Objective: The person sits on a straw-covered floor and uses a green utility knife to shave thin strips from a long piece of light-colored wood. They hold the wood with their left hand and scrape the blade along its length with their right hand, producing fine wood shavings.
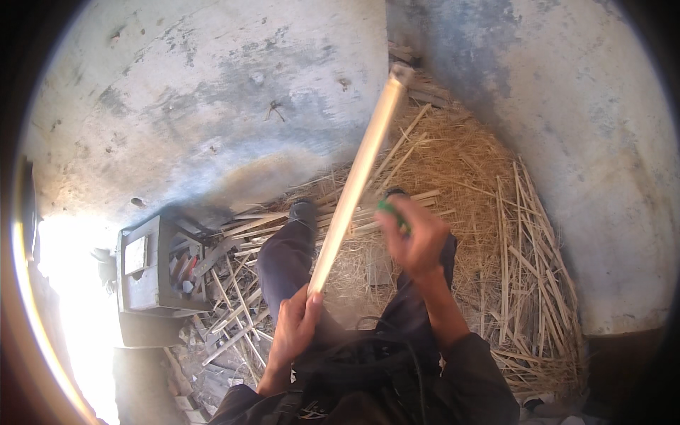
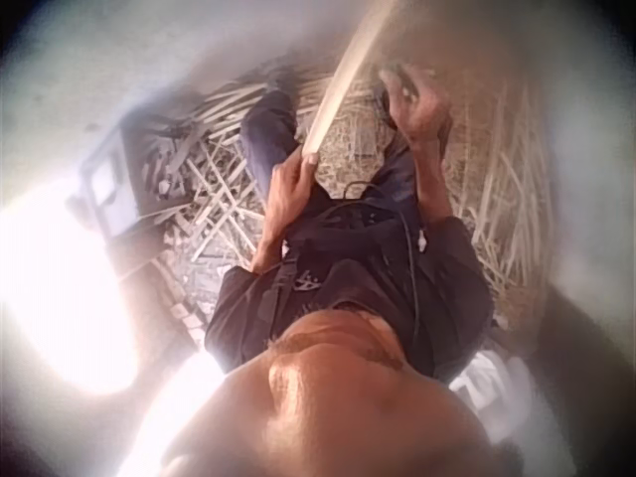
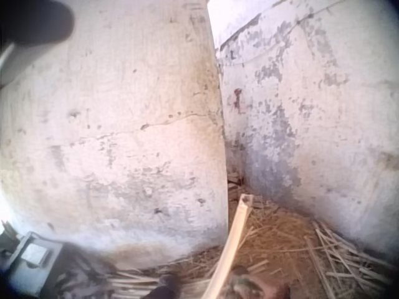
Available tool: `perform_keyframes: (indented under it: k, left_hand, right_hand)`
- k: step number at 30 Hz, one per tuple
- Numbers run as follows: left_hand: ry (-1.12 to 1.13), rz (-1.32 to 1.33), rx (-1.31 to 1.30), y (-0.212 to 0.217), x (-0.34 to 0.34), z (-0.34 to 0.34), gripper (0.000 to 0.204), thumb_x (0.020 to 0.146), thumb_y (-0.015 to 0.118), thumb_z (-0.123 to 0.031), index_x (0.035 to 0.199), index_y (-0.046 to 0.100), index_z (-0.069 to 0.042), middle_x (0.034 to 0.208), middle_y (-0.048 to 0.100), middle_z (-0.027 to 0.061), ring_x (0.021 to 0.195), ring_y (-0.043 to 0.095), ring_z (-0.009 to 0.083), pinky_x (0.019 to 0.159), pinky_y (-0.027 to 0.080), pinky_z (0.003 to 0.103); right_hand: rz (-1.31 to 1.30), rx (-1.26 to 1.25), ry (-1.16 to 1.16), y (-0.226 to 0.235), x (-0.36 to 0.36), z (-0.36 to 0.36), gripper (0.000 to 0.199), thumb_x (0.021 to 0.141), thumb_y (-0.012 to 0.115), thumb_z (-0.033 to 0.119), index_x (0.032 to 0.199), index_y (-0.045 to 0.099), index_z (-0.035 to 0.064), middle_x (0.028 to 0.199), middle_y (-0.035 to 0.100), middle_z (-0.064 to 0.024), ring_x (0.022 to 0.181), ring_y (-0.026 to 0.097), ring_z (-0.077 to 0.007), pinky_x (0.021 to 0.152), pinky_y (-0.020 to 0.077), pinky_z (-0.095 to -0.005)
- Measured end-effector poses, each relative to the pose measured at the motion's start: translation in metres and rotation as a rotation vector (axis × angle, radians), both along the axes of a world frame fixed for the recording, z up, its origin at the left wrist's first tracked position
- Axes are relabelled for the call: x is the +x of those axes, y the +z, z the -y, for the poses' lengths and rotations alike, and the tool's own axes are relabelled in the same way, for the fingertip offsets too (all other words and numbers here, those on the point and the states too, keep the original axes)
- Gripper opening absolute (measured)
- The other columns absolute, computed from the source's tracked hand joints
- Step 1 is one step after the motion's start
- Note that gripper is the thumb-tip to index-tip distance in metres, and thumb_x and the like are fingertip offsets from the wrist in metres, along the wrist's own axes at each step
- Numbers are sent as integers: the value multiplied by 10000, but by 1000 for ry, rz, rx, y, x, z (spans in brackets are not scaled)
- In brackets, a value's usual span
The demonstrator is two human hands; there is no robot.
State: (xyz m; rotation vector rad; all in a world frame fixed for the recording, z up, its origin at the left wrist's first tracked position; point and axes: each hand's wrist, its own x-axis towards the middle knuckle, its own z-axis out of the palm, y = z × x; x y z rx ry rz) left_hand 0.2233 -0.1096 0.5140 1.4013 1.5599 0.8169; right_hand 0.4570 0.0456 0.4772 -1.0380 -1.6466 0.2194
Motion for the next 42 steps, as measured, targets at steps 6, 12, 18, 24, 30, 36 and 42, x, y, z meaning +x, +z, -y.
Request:
perform_keyframes:
  k: [6, 12, 18, 24, 30, 36, 42]
  left_hand:
    - [-40, 19, 23, -13, -7, 18, 236, 1131, 640, -219, 1072, 668, 7, 758, 669, 258, 691, 663, 456, 672, 520, 471]
    - [54, 112, 94, -19, -16, 5, 272, 1140, 630, -190, 980, 623, 30, 643, 505, 117, 612, 422, 129, 565, 378, 383]
    - [71, 128, 113, -13, -9, -4, 284, 1144, 621, -203, 996, 624, 39, 661, 545, 136, 624, 469, 149, 590, 411, 404]
    - [42, 116, 53, -7, -4, -3, 307, 1152, 606, -232, 1017, 631, 42, 671, 569, 158, 626, 490, 179, 618, 442, 423]
    - [34, 117, 42, -11, -6, -1, 304, 1155, 602, -226, 1020, 629, 45, 670, 565, 144, 639, 485, 160, 621, 443, 422]
    - [18, 133, 30, -8, -7, -2, 312, 1157, 602, -238, 1022, 626, 43, 673, 560, 138, 654, 496, 159, 631, 449, 419]
    - [4, 72, -39, -7, -4, -1, 341, 1157, 594, -286, 1042, 627, 33, 695, 588, 194, 634, 508, 272, 660, 467, 443]
  right_hand:
    - [-81, -109, -87, -6, 32, -20, 291, 1046, 740, 291, 1046, 789, 4, 733, 683, -53, 617, 608, -144, 569, 457, -324]
    - [-21, -200, 194, -4, 10, 14, 270, 963, 841, 294, 1029, 794, 36, 832, 769, -103, 694, 750, -199, 640, 580, -331]
    - [144, -50, 394, -3, -6, 27, 327, 903, 903, 362, 1007, 795, 72, 876, 792, -78, 741, 788, -238, 636, 585, -338]
    - [25, 55, 332, 1, -17, 20, 335, 897, 905, 366, 990, 796, 63, 835, 780, -85, 695, 770, -239, 621, 571, -338]
    - [-11, 30, 273, 11, -9, 14, 314, 903, 896, 333, 981, 795, 46, 817, 777, -83, 678, 771, -240, 626, 578, -330]
    - [73, 41, 293, 6, -8, 16, 295, 918, 876, 325, 985, 796, 49, 811, 775, -77, 686, 772, -225, 620, 579, -317]
    - [-38, 53, 246, 6, -7, 9, 390, 960, 840, 400, 978, 773, 16, 749, 692, -65, 589, 634, -176, 549, 467, -317]
